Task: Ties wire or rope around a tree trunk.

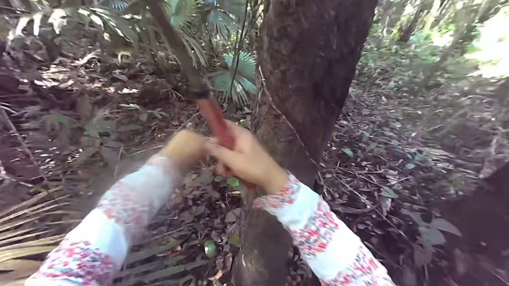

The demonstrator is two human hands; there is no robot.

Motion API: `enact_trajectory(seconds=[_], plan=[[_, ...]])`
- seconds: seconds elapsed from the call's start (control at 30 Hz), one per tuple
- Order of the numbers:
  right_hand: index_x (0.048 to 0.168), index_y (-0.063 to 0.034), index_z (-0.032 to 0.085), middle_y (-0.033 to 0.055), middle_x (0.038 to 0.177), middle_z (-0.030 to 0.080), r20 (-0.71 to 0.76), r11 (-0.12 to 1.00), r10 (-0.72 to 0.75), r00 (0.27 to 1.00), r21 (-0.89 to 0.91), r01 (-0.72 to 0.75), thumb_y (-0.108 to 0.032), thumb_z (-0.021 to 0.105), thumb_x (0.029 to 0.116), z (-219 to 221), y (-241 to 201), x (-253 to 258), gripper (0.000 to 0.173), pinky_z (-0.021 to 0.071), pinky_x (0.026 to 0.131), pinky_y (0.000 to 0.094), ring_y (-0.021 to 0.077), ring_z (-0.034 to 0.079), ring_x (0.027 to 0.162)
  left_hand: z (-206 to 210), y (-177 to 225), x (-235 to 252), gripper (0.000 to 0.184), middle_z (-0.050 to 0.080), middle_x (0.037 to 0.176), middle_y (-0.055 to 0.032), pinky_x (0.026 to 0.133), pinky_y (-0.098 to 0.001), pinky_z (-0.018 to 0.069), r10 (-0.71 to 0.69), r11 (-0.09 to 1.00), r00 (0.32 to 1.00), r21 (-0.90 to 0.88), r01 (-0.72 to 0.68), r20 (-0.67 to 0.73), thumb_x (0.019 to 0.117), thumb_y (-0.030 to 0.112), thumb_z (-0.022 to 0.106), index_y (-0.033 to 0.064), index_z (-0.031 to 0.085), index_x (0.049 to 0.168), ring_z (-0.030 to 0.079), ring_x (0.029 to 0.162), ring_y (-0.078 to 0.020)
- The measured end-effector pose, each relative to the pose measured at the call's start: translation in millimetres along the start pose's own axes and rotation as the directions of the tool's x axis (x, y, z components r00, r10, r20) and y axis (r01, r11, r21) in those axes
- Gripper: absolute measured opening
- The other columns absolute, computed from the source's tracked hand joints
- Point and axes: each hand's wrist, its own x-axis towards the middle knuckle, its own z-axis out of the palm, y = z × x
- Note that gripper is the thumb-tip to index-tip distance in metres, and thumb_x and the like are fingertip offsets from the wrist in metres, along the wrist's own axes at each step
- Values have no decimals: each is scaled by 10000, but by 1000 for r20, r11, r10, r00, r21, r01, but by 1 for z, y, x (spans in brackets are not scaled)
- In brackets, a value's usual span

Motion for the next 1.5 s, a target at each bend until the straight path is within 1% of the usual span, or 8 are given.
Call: enact_trajectory(seconds=[0.13,0.27,0.37,0.5,0.77,0.93,1.1,1.5], plan=[[1320,29,545,145,1025,636,-287,930,227,931,-220,-295,-120,634,942,-55,40,-67,416,530,652,341,154,600,711,-20,-99,-8,426,622,1257,-380,1009,-765,381,-341,928,939,146,342,-37,1089,263,462,-79,623,1287,565,1231,-577],[1586,-27,283,76,982,628,-360,913,208,909,-262,-312,-179,518,1012,-75,39,-110,639,559,566,258,76,602,617,6,-21,-6,379,621,1370,-263,1127,-618,396,120,974,892,-120,-190,-437,1069,126,478,-46,586,1389,572,1305,-439],[1656,-158,140,116,977,665,-372,827,265,889,-387,-408,-196,466,1077,-84,20,-116,665,520,512,274,88,568,554,26,74,18,465,613,1408,-227,1201,-559,312,571,715,579,7,-699,-581,1007,220,478,-88,611,1330,520,1375,-404],[1635,-157,245,127,821,626,-374,650,401,836,-527,-548,-184,439,1101,-90,-18,-104,569,510,522,324,138,553,529,35,166,62,606,704,1284,-188,1193,-506,328,752,404,243,136,-905,-613,1052,393,319,-53,681,1243,624,1276,-340],[1363,-63,506,99,717,557,-399,422,552,732,-623,-659,-164,446,1103,-88,-83,-61,285,500,467,309,144,537,471,33,202,107,667,646,618,-132,582,-449,500,550,232,121,12,-973,-826,1036,432,294,-16,675,720,659,592,-250],[1367,-81,498,94,726,570,-392,306,533,750,-737,-603,-154,481,1088,-76,-97,-36,289,511,507,347,168,560,515,24,193,119,784,644,618,-116,574,-400,500,436,157,76,-7,-988,-897,1044,563,224,8,657,698,643,589,-204],[1393,21,528,280,1102,640,-386,300,370,845,-811,-502,-91,449,1073,-64,-45,-57,348,539,838,580,434,673,960,48,181,124,784,662,606,-109,751,-383,536,466,122,-85,159,-980,-880,1049,553,207,28,672,698,654,589,-183],[1523,-36,425,296,1232,603,-458,327,349,818,-758,-564,-119,442,1085,-51,-8,-59,446,546,866,554,431,676,1007,61,166,132,822,642,592,-108,872,-368,513,524,131,-155,259,-957,-838,1060,592,171,33,677,734,645,597,-176]])
